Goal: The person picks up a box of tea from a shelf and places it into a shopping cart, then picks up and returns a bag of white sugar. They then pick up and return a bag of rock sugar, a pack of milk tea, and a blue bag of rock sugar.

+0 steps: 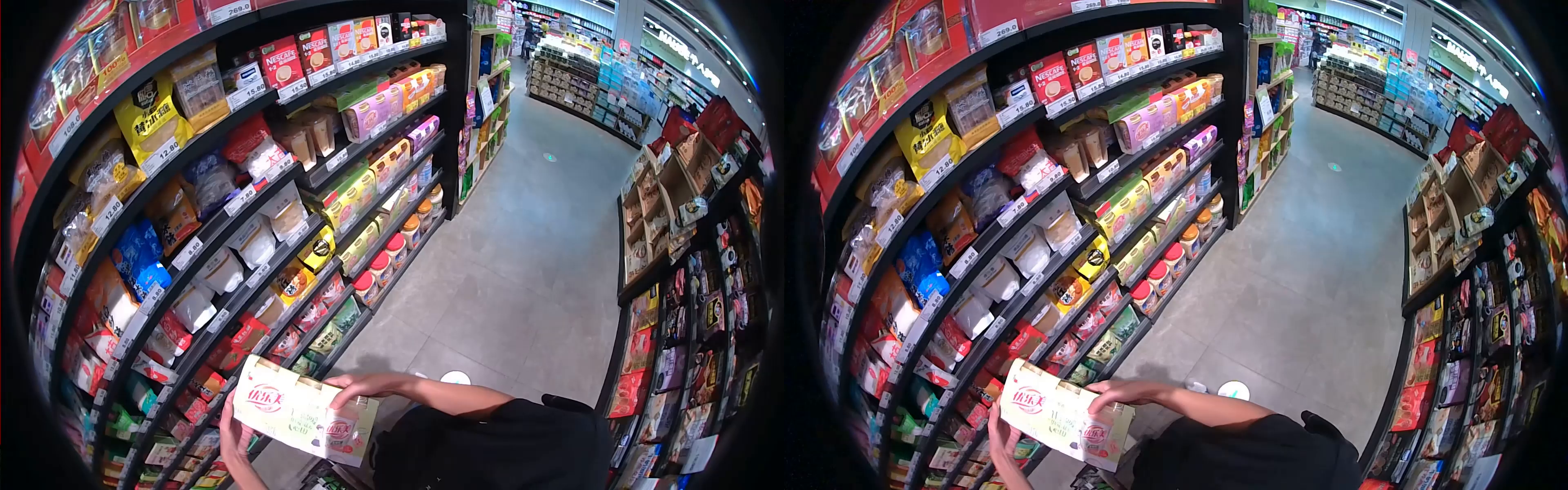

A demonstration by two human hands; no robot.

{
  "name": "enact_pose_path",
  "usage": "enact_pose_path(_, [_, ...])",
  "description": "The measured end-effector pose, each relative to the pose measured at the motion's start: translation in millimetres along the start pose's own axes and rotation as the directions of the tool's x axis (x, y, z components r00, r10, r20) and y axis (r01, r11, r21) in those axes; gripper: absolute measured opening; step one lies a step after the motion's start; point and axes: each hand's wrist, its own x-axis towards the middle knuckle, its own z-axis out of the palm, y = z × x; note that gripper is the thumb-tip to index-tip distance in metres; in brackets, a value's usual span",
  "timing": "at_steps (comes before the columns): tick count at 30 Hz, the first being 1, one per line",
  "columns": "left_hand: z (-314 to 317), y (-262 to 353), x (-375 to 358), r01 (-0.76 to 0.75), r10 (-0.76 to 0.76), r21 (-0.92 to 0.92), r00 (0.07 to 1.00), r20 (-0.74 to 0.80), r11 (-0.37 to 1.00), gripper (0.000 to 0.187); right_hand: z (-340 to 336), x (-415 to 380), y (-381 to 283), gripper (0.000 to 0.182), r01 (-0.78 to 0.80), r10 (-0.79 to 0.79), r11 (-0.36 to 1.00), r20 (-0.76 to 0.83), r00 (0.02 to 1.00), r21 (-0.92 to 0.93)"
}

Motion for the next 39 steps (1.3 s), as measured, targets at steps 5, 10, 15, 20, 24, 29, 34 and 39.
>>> enact_pose_path(5, [46, -34, 1, -0.166, 0.198, -0.449, 0.98, 0.027, 0.878, 0.057, -43, 12, 35, 0.063, 0.138, -0.142, 0.99, -0.19, 0.972, -0.031])
enact_pose_path(10, [75, -99, 18, -0.222, 0.153, -0.426, 0.97, -0.191, 0.877, 0.052, -7, -12, -23, 0.073, 0.117, -0.121, 0.993, -0.329, 0.937, -0.033])
enact_pose_path(15, [107, -88, 15, -0.167, 0.123, -0.351, 0.982, -0.145, 0.921, 0.063, -14, -18, -27, 0.075, 0.032, -0.088, 0.989, -0.39, 0.917, -0.147])
enact_pose_path(20, [117, -80, 16, -0.137, 0.096, -0.319, 0.985, -0.142, 0.938, 0.065, -27, -18, -22, 0.078, 0.042, -0.094, 0.99, -0.401, 0.911, -0.136])
enact_pose_path(24, [124, -84, 10, -0.121, 0.091, -0.45, 0.992, -0.089, 0.885, 0.064, -38, -17, -57, 0.075, 0.021, -0.055, 0.993, -0.289, 0.956, -0.119])
enact_pose_path(29, [131, -98, 14, -0.154, 0.139, -0.49, 0.988, -0.067, 0.858, 0.055, -43, -13, -79, 0.07, -0.006, -0.048, 0.973, -0.227, 0.973, -0.229])
enact_pose_path(34, [132, -139, 21, 0.04, -0.063, -0.618, 0.998, -0.016, 0.786, 0.049, -41, -14, -107, 0.071, -0.028, -0.065, 0.776, -0.124, 0.99, -0.63])
enact_pose_path(39, [129, -162, 16, 0.051, -0.05, -0.488, 0.999, 0.016, 0.871, 0.048, -41, -24, -118, 0.069, -0.099, -0.002, 0.596, -0.124, 0.992, -0.797])
